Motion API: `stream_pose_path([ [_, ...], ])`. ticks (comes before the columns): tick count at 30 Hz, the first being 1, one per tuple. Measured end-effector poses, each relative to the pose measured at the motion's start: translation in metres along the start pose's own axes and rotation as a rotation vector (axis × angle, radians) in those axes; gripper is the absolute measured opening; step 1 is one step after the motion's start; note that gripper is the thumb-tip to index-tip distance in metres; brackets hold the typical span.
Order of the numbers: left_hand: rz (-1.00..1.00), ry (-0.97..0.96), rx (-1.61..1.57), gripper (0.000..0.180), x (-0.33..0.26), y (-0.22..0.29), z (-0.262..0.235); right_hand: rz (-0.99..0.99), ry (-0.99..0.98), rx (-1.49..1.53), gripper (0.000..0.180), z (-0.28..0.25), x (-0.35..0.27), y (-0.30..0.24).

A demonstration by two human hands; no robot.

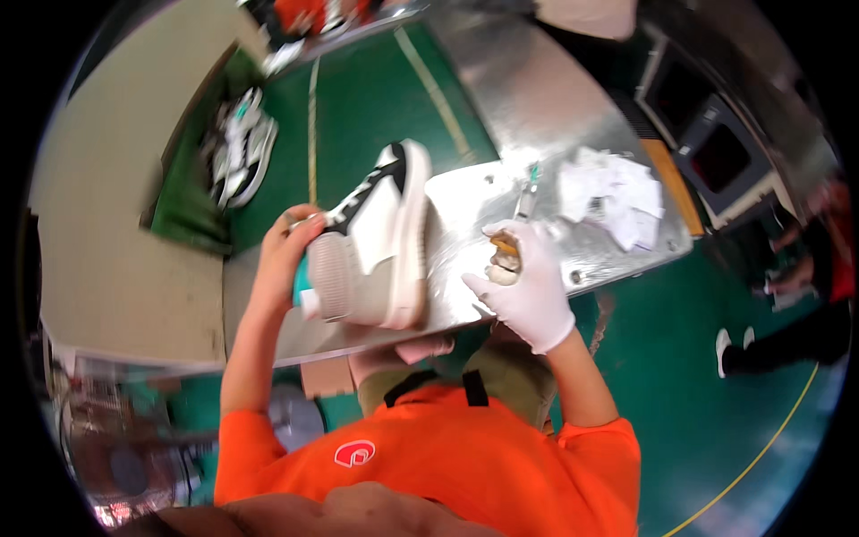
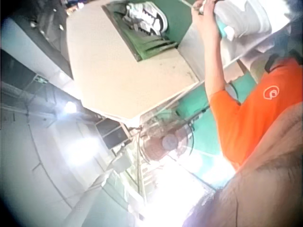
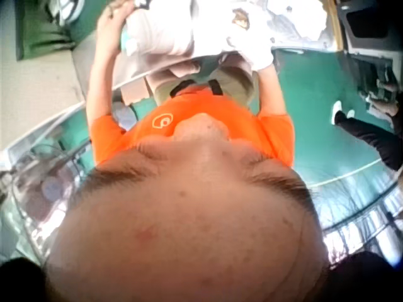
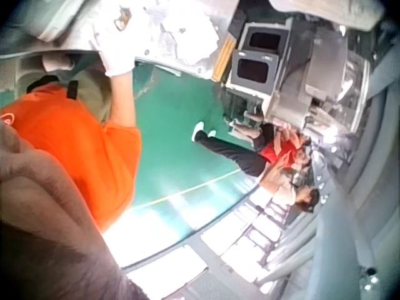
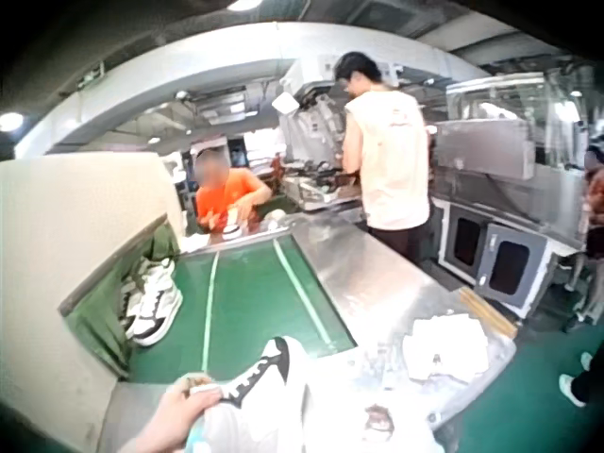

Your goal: The person wipes a white and black sneaker with a cloth, then uses a syringe to apply a liquid from a large container into the shoe's sole. They also clean the syringe and the metal workbench with a tissue.

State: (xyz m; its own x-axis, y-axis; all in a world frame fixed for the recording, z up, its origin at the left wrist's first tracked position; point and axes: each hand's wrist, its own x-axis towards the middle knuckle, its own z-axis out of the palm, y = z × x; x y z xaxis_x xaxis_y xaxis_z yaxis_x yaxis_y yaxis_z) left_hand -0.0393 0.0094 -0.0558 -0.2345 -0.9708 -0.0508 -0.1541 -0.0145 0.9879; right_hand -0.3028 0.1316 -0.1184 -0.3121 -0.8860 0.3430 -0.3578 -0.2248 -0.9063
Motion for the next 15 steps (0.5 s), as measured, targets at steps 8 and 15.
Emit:
stream_pose_path([
  [8, 0.337, 0.078, 0.648, 0.042, 0.189, 0.023, -0.062, 0.285, 0.238, -0.121, 0.05, -0.055, 0.036, 0.047],
  [15, 0.702, 0.494, 1.22, 0.054, 0.283, -0.042, -0.073, 0.67, -0.127, 0.052, 0.043, -0.09, -0.022, -0.043],
])
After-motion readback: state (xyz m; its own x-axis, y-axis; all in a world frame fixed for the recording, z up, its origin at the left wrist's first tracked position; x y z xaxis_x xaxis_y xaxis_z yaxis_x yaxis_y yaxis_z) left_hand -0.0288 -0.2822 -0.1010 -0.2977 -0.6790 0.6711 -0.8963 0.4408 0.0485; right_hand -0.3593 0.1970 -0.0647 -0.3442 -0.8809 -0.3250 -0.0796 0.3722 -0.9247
